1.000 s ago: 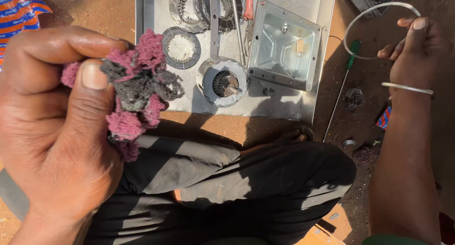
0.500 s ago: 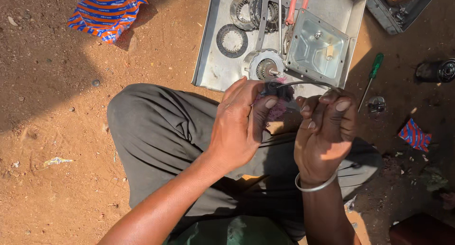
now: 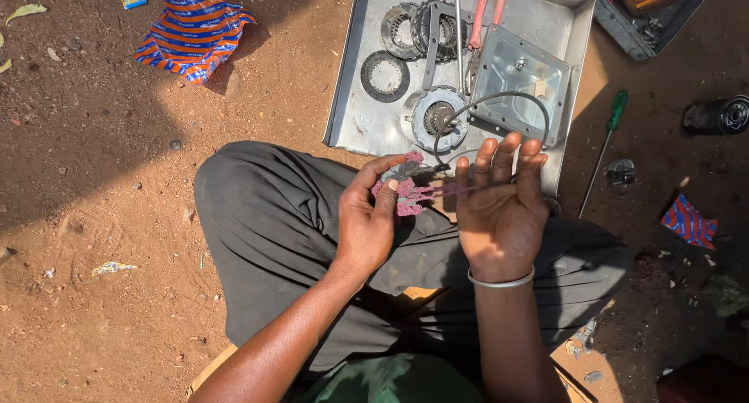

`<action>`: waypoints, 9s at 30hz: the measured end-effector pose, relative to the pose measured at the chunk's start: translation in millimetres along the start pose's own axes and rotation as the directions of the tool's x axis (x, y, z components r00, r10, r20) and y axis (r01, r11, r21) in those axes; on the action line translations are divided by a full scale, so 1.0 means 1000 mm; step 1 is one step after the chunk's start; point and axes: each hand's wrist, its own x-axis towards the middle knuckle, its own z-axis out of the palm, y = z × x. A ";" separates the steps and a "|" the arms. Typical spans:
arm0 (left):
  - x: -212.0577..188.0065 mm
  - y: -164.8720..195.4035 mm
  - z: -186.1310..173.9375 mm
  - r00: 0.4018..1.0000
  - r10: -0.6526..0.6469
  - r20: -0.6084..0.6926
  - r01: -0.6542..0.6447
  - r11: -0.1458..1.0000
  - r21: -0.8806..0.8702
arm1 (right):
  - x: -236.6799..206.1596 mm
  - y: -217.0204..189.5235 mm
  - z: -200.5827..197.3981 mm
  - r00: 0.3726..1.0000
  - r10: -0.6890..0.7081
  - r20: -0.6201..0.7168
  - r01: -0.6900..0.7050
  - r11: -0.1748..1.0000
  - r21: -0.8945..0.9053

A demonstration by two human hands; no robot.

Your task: The person unpacks new clutch plates from a Greaves package and assembles them onto a clutch hub. They alternate between friction plates and steel plates, carefully aligning each one. Finally, they place a metal retaining ring over the stack and use pliers to secure it.

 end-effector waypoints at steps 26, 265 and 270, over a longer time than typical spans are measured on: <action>0.122 -0.053 0.015 0.754 0.517 0.406 -0.635 0.412 0.654 | 0.029 -0.008 -0.074 0.996 -0.074 -0.050 0.075 0.997 0.033; 0.146 -0.117 0.043 0.690 -0.679 0.249 0.356 0.619 0.700 | 0.147 -0.057 -0.101 0.936 0.248 -0.251 -0.206 -0.193 -0.959; 0.143 -0.117 0.044 0.648 -0.731 0.213 0.370 0.547 0.751 | 0.145 -0.057 -0.094 0.957 0.187 -0.223 -0.189 -0.182 -0.965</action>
